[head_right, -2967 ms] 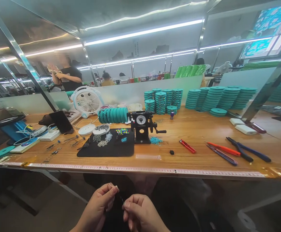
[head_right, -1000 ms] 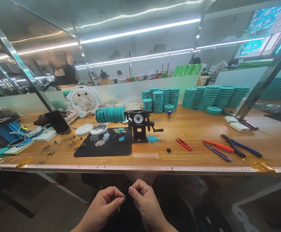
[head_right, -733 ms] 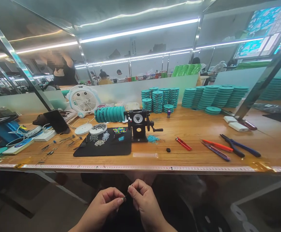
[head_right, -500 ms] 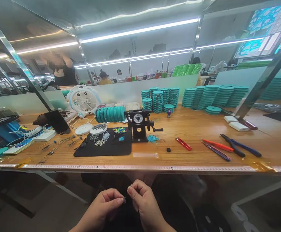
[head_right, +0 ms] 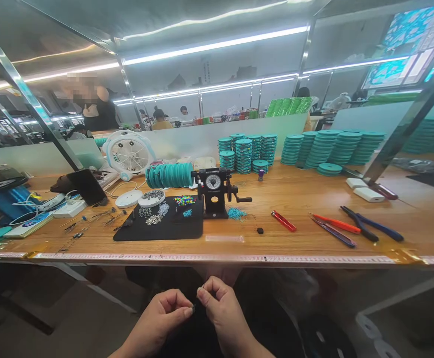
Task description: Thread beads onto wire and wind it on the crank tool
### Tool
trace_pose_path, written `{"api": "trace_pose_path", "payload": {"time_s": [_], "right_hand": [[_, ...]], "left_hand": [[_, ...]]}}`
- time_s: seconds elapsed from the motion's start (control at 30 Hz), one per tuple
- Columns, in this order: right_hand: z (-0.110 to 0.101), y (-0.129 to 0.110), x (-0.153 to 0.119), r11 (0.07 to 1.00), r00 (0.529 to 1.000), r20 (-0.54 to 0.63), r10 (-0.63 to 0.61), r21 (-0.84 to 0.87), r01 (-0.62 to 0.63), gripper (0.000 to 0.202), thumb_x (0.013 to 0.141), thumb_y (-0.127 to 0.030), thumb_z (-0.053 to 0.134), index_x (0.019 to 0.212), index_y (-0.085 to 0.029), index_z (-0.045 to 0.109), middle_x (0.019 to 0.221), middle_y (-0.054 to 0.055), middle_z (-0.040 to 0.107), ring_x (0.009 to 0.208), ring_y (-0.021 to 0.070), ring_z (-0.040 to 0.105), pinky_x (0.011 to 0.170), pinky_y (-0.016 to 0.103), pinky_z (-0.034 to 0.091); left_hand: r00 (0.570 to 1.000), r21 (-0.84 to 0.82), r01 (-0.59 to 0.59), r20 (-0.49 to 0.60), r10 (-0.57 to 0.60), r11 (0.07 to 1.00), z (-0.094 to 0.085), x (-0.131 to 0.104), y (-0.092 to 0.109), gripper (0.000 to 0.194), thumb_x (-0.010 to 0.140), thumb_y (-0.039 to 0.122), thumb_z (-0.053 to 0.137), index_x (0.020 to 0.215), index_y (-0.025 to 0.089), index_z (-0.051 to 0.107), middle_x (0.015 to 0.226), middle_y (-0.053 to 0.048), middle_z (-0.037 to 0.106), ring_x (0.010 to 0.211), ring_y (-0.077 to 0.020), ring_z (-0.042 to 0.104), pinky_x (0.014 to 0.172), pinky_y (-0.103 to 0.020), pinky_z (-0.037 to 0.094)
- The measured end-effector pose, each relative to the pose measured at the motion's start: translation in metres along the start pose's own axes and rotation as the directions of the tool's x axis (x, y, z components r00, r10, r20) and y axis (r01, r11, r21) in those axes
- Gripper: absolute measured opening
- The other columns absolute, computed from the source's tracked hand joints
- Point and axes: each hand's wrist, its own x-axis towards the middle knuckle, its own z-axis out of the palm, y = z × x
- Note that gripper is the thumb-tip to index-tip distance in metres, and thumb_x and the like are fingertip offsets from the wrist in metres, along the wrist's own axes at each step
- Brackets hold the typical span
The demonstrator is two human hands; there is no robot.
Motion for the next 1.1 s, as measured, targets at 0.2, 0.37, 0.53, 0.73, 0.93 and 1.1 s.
{"api": "trace_pose_path", "payload": {"time_s": [0.2, 0.37, 0.53, 0.73, 0.93, 1.1], "right_hand": [[0.003, -0.003, -0.005, 0.999, 0.999, 0.050, -0.022, -0.043, 0.024, 0.041, 0.075, -0.047, 0.066, 0.062, -0.018, 0.041, 0.054, -0.008, 0.030, 0.050, 0.0067, 0.019, 0.046, 0.023, 0.014], [0.002, -0.003, -0.006, 1.000, 0.998, 0.053, -0.026, -0.007, 0.026, 0.039, 0.075, -0.045, 0.067, 0.061, -0.017, 0.043, 0.052, -0.008, 0.031, 0.048, 0.0060, 0.020, 0.046, 0.023, 0.014], [0.003, -0.002, -0.003, 0.991, 1.000, 0.014, 0.003, 0.137, -0.005, 0.036, 0.077, -0.046, 0.066, 0.068, -0.017, 0.047, 0.052, -0.009, 0.034, 0.043, 0.0040, 0.019, 0.041, 0.022, 0.011], [0.006, -0.006, -0.005, 0.986, 0.999, 0.036, 0.004, 0.165, -0.010, 0.037, 0.075, -0.047, 0.068, 0.069, -0.016, 0.050, 0.049, -0.009, 0.039, 0.038, 0.0019, 0.022, 0.038, 0.020, 0.011], [0.004, -0.008, -0.006, 0.982, 0.993, 0.114, 0.032, 0.184, -0.053, 0.037, 0.074, -0.049, 0.068, 0.076, -0.015, 0.054, 0.045, -0.010, 0.038, 0.036, 0.0019, 0.021, 0.036, 0.019, 0.010], [0.004, -0.007, -0.007, 0.977, 0.992, 0.126, 0.020, 0.207, -0.046, 0.034, 0.076, -0.046, 0.068, 0.078, -0.014, 0.057, 0.047, -0.008, 0.045, 0.035, 0.0011, 0.025, 0.037, 0.018, 0.012]], "left_hand": [[1.000, 0.016, 0.009, -0.011, -0.009, 1.000, 0.002, 0.005, -0.008, 0.035, 0.063, 0.045, 0.072, 0.064, 0.016, 0.051, 0.053, 0.008, 0.038, 0.052, -0.0082, 0.026, 0.051, -0.024, 0.019], [0.998, 0.105, -0.046, -0.045, 0.051, 0.993, 0.004, 0.003, -0.006, 0.034, 0.068, 0.045, 0.068, 0.064, 0.016, 0.050, 0.051, 0.009, 0.033, 0.051, -0.0077, 0.024, 0.049, -0.024, 0.018], [0.999, 0.002, -0.035, 0.034, 0.035, 0.999, 0.001, 0.002, -0.006, 0.036, 0.070, 0.049, 0.067, 0.072, 0.015, 0.055, 0.048, 0.010, 0.032, 0.044, -0.0056, 0.022, 0.043, -0.022, 0.017], [0.995, -0.264, 0.063, 0.095, -0.039, 0.962, -0.001, 0.006, -0.016, 0.039, 0.062, 0.049, 0.074, 0.069, 0.017, 0.053, 0.040, 0.012, 0.031, 0.032, -0.0020, 0.017, 0.035, -0.021, 0.010], [0.994, -0.330, 0.104, 0.063, -0.088, 0.938, -0.002, 0.006, -0.016, 0.040, 0.058, 0.048, 0.077, 0.066, 0.016, 0.055, 0.038, 0.012, 0.031, 0.031, -0.0013, 0.018, 0.034, -0.021, 0.008], [0.993, -0.259, 0.113, 0.046, -0.104, 0.959, -0.004, 0.004, -0.019, 0.038, 0.057, 0.046, 0.078, 0.069, 0.014, 0.059, 0.040, 0.011, 0.034, 0.033, -0.0026, 0.019, 0.037, -0.022, 0.009]]}}
